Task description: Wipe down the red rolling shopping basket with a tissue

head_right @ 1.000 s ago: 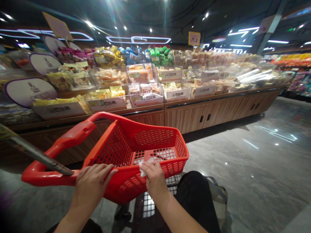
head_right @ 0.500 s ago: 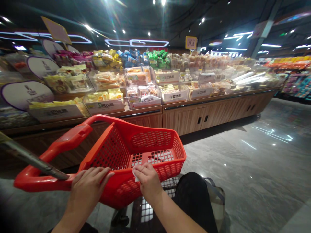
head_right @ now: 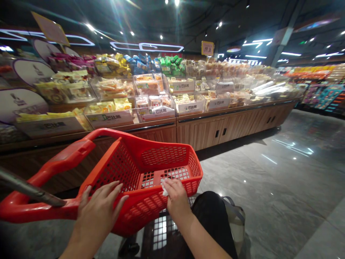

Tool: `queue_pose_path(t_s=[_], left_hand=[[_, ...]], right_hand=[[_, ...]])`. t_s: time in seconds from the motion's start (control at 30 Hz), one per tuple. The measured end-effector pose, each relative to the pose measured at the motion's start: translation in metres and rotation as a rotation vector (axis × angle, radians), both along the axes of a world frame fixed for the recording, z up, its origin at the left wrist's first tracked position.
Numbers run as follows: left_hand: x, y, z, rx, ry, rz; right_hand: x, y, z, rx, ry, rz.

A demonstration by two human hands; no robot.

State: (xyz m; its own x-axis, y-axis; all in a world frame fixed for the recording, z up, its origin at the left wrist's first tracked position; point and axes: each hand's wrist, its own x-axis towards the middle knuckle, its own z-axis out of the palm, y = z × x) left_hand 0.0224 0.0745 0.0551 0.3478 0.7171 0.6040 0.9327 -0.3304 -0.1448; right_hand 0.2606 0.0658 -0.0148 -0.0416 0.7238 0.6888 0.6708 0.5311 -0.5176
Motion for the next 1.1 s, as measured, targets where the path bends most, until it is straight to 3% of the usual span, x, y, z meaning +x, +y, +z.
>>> queue_pose_path(t_s=[0.13, 0.27, 0.37, 0.43, 0.67, 0.9, 1.1], left_hand=[[0.038, 0.005, -0.009, -0.087, 0.028, -0.134], [0.055, 0.01, -0.021, -0.152, 0.018, -0.106], [0.054, 0.011, -0.025, -0.156, 0.008, -0.08], [0.051, 0.011, -0.025, -0.159, 0.004, -0.072], [0.04, 0.01, -0.026, -0.149, 0.008, -0.082], [0.026, 0.01, -0.03, -0.135, 0.01, -0.089], [0.02, 0.012, -0.034, -0.117, 0.014, -0.096]], right_hand=[[-0.023, -0.005, 0.001, 0.06, 0.018, 0.113], [0.013, -0.001, -0.011, 0.051, 0.009, 0.006], [0.043, 0.002, -0.018, 0.042, 0.033, -0.131], [0.046, 0.002, -0.019, 0.034, 0.052, -0.181], [0.012, -0.006, -0.015, 0.012, 0.03, 0.006], [0.057, -0.005, -0.022, 0.0, 0.067, -0.196], [0.02, -0.008, -0.019, 0.017, 0.046, -0.066]])
